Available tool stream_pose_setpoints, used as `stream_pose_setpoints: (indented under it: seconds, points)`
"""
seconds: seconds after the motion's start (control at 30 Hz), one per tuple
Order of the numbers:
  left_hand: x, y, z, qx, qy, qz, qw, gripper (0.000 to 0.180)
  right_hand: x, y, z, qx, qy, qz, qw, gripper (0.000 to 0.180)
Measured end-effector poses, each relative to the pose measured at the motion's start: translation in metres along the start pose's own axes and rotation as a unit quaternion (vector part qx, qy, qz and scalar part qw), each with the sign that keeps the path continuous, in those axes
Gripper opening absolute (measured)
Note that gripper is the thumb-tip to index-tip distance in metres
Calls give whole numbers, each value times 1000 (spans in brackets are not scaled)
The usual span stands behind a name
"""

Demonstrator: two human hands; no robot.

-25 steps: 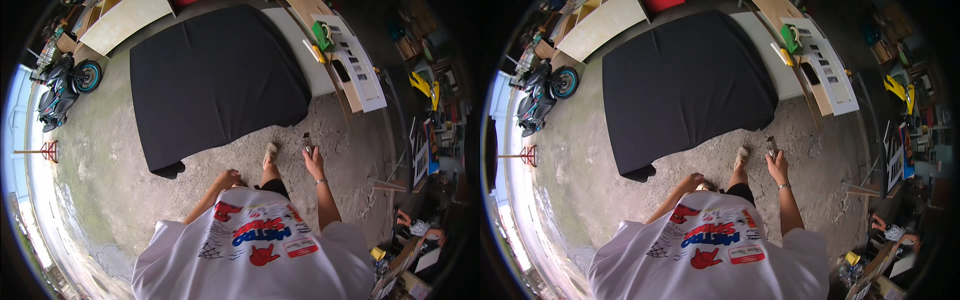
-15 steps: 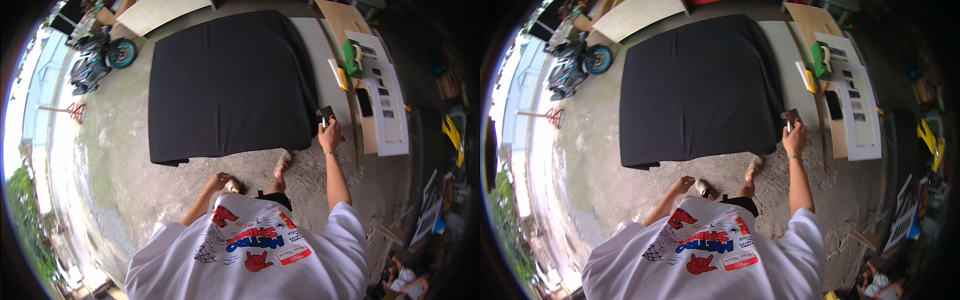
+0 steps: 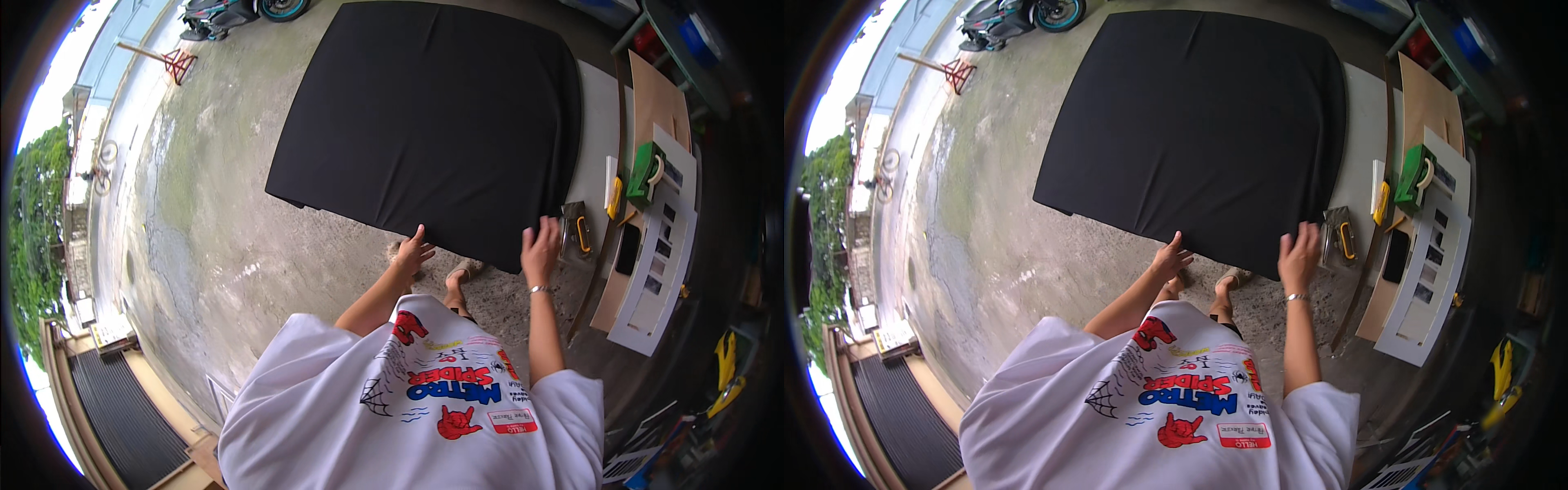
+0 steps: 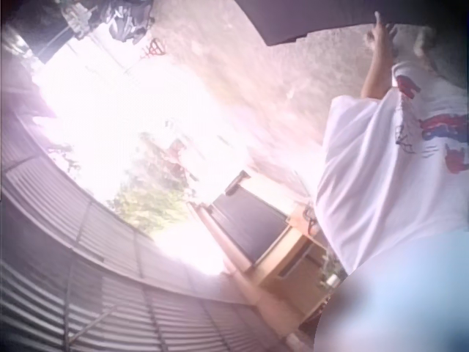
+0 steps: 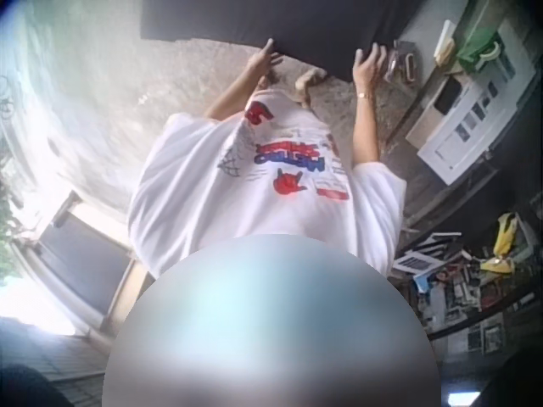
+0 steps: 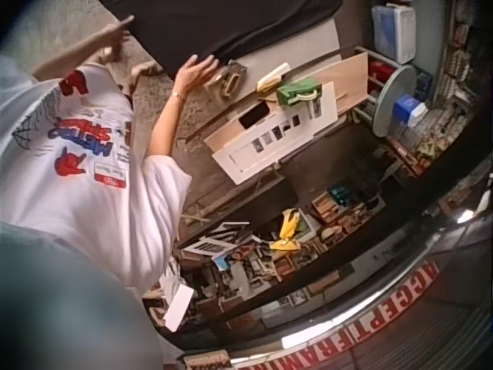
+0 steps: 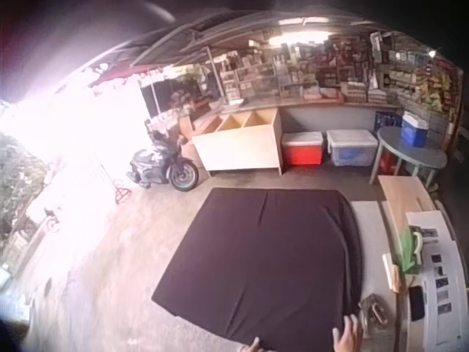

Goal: The person covers a rectangular furniture frame with black fabric, smoothing it and securing it with a staple gun. They repeatedly adjust the fabric, pull it taut, and staple the edges to the underside of the frame.

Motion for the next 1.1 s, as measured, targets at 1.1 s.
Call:
stream_pose_setpoints:
  seconds: [1.1]
  points:
    - [-161, 28, 74, 241, 23, 226, 944, 54, -3, 22, 82, 101, -126, -61, 985, 49]
Point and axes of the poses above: each hand's wrist, its own y-axis towards the middle knuckle, its own x-axis out of the palm, z = x × y, the point moved 2 cm from there along y, towards the middle knuckle, and after that the axes turned 1 degree about x, right-handed, at the moved point
